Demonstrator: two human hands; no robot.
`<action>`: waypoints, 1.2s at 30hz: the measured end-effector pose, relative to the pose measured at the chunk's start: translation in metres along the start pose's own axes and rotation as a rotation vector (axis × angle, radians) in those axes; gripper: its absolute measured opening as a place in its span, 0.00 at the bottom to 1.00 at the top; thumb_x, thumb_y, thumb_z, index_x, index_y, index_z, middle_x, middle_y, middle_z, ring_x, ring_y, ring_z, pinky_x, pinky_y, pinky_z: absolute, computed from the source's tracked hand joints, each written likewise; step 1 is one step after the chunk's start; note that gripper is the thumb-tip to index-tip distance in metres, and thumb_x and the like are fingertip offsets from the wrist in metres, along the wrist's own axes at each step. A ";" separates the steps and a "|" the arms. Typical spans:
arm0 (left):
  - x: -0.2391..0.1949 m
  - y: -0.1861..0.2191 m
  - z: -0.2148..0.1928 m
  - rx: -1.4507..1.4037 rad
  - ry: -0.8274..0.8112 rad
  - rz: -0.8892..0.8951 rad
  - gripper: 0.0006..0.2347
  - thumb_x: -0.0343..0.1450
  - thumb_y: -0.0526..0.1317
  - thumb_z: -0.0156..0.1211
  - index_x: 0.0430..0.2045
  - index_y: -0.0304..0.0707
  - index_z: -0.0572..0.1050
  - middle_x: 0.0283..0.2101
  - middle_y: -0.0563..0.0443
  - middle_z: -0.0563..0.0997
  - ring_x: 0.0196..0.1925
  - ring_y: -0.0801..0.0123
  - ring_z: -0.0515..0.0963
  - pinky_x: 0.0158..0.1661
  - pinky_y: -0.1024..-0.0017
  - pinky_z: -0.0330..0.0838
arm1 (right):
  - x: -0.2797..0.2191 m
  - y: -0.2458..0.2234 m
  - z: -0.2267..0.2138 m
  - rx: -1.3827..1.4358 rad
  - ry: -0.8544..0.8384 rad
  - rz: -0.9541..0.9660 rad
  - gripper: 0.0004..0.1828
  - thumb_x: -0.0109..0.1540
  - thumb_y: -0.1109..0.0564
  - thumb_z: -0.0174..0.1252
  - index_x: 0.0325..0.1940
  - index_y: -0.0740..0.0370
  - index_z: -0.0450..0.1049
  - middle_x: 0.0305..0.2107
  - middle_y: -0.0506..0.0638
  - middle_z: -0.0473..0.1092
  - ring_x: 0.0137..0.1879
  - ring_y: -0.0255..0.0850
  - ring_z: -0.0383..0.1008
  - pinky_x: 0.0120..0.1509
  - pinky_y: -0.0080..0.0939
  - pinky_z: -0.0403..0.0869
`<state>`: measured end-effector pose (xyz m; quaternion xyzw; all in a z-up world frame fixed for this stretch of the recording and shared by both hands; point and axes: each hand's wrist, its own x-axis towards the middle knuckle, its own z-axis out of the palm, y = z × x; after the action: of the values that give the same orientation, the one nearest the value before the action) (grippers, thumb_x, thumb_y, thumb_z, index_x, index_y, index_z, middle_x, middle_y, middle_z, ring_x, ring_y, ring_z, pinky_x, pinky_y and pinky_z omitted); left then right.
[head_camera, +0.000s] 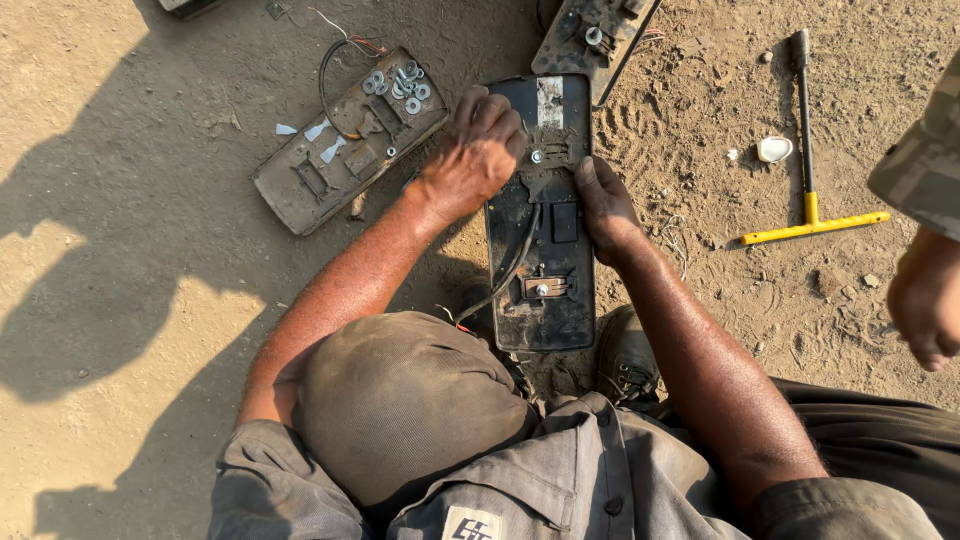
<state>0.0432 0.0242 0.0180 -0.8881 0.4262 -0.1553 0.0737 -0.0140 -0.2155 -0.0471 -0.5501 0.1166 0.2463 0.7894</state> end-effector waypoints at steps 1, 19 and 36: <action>0.000 0.000 0.003 0.017 -0.019 0.019 0.04 0.71 0.34 0.61 0.31 0.31 0.79 0.41 0.43 0.80 0.56 0.56 0.73 0.64 0.51 0.64 | 0.000 0.002 -0.001 0.008 -0.011 -0.008 0.43 0.67 0.30 0.50 0.71 0.68 0.60 0.54 0.62 0.71 0.57 0.47 0.76 0.59 0.49 0.81; -0.010 -0.011 0.045 -0.437 0.134 -0.514 0.34 0.68 0.60 0.73 0.56 0.33 0.67 0.56 0.35 0.71 0.63 0.46 0.68 0.62 0.45 0.65 | -0.004 -0.013 0.004 -0.182 0.039 0.057 0.47 0.65 0.26 0.44 0.74 0.63 0.54 0.56 0.64 0.69 0.61 0.50 0.76 0.61 0.49 0.82; 0.000 -0.037 0.011 -0.427 -0.504 -0.548 0.58 0.47 0.62 0.79 0.71 0.37 0.54 0.75 0.24 0.45 0.76 0.27 0.39 0.63 0.19 0.32 | -0.004 -0.007 0.004 -0.178 -0.005 0.010 0.41 0.68 0.31 0.46 0.71 0.66 0.61 0.54 0.64 0.72 0.59 0.49 0.75 0.62 0.49 0.79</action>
<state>0.0738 0.0473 0.0172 -0.9740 0.1660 0.1446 -0.0538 -0.0143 -0.2152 -0.0382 -0.6168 0.0949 0.2611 0.7365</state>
